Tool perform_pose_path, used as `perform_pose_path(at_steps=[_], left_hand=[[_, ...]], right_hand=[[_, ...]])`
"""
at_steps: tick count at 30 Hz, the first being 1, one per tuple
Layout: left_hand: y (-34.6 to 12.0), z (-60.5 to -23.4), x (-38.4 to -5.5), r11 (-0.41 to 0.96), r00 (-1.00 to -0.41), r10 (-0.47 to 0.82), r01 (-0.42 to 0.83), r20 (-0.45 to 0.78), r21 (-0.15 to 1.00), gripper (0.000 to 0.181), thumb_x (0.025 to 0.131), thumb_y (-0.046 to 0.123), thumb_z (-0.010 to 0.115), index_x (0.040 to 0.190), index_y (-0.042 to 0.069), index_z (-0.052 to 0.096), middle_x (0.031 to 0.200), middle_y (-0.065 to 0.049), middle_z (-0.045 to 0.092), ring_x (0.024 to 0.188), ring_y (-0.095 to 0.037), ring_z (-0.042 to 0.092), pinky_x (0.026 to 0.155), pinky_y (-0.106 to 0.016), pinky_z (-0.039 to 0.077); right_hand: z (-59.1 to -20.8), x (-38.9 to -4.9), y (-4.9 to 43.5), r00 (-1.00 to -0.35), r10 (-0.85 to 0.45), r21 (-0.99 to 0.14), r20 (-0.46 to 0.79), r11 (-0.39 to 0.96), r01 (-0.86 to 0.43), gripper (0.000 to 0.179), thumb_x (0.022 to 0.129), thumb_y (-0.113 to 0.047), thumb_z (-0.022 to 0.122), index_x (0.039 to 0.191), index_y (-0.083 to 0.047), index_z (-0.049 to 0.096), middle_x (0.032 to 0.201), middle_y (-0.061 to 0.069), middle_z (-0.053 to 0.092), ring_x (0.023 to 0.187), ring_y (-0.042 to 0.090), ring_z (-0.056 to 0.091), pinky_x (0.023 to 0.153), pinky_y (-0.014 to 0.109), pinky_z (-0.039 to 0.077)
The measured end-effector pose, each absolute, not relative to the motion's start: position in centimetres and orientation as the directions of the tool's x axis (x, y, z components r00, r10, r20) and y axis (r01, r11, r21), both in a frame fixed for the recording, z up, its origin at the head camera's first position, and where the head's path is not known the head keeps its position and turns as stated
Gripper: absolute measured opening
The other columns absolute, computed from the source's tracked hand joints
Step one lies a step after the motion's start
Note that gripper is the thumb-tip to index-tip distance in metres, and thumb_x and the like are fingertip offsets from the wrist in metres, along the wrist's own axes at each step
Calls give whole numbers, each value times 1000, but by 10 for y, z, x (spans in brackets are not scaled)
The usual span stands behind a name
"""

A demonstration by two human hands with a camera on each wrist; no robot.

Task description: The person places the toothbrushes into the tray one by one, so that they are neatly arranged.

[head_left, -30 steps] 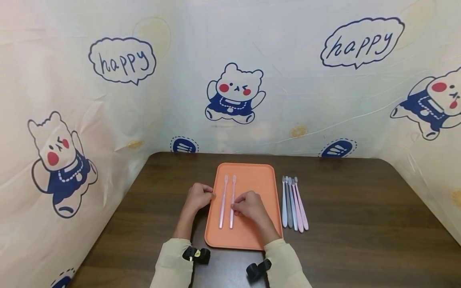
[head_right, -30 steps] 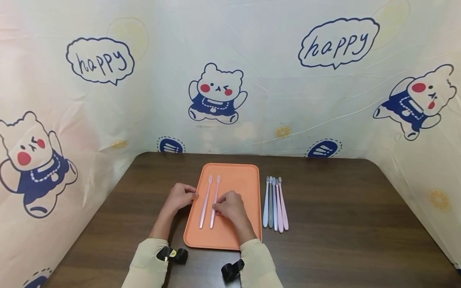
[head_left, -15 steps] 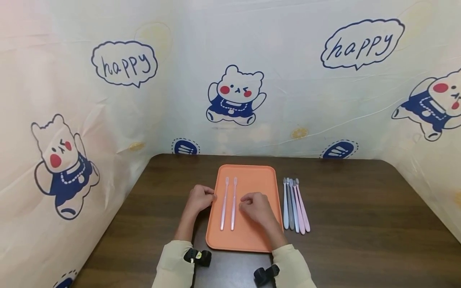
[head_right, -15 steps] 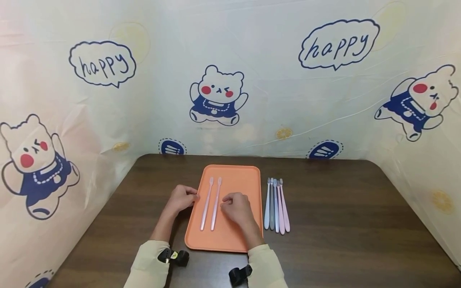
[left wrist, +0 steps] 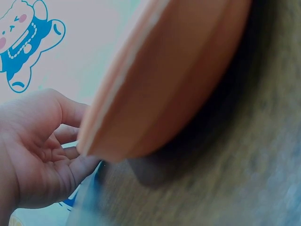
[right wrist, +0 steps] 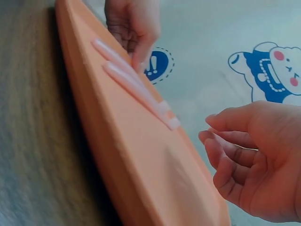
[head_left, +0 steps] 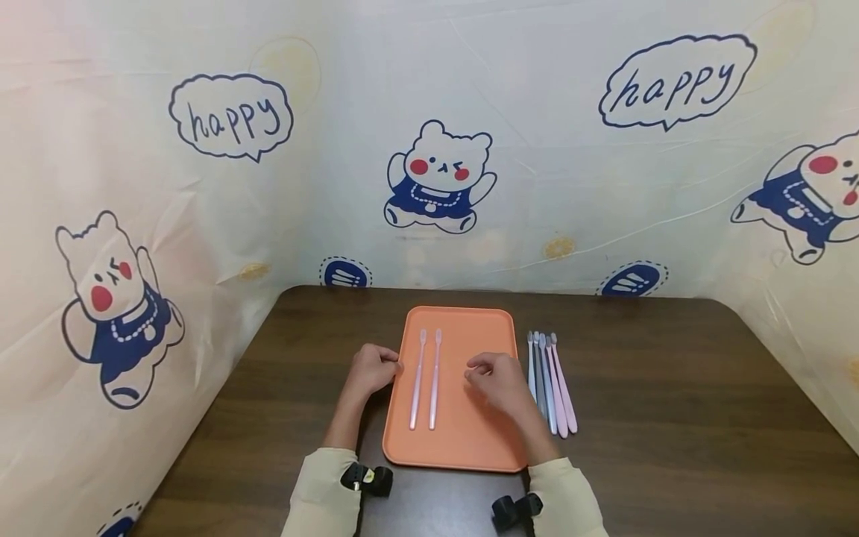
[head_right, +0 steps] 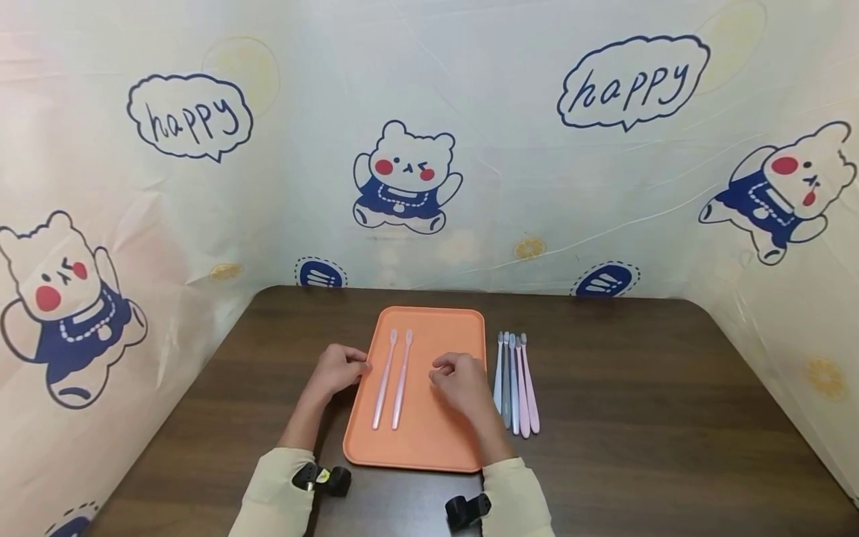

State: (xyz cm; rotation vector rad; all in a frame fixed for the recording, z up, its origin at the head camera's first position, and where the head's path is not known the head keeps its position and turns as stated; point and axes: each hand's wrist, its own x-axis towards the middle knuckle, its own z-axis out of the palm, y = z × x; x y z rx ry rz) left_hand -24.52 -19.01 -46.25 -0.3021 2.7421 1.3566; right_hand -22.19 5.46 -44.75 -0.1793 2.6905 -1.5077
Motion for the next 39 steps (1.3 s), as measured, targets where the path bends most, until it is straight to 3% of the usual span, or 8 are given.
perform_pose_path(at_steps=[11, 25, 39], left_hand=[[-189, -458, -242, 594, -976, -158, -213, -147, 776, 22, 83, 12, 67, 100, 1, 76, 94, -14, 74, 72, -15, 66, 67, -30, 57], [-189, -460, -242, 586, -972, -166, -231, -164, 777, 23, 83, 12, 66, 101, 1, 75, 98, -15, 73, 74, -16, 66, 68, -30, 57], [-188, -461, -245, 580, -974, -162, -224, -159, 783, 23, 83, 12, 67, 101, 0, 75, 96, -15, 74, 72, -14, 66, 67, -29, 57]], right_hand=[[-439, -220, 71, -996, -85, -843, 40, 532, -79, 20, 84, -10, 72, 103, -2, 73, 82, 9, 71, 60, 12, 60, 52, 25, 48], [-442, -223, 92, -998, -41, -852, -40, 524, 12, 24, 87, -13, 69, 109, -3, 71, 90, 12, 72, 66, 15, 63, 55, 24, 51], [-436, -225, 129, -994, -39, -829, -102, 556, 63, 31, 90, -16, 64, 117, -2, 67, 97, 13, 72, 76, 14, 66, 67, 27, 54]])
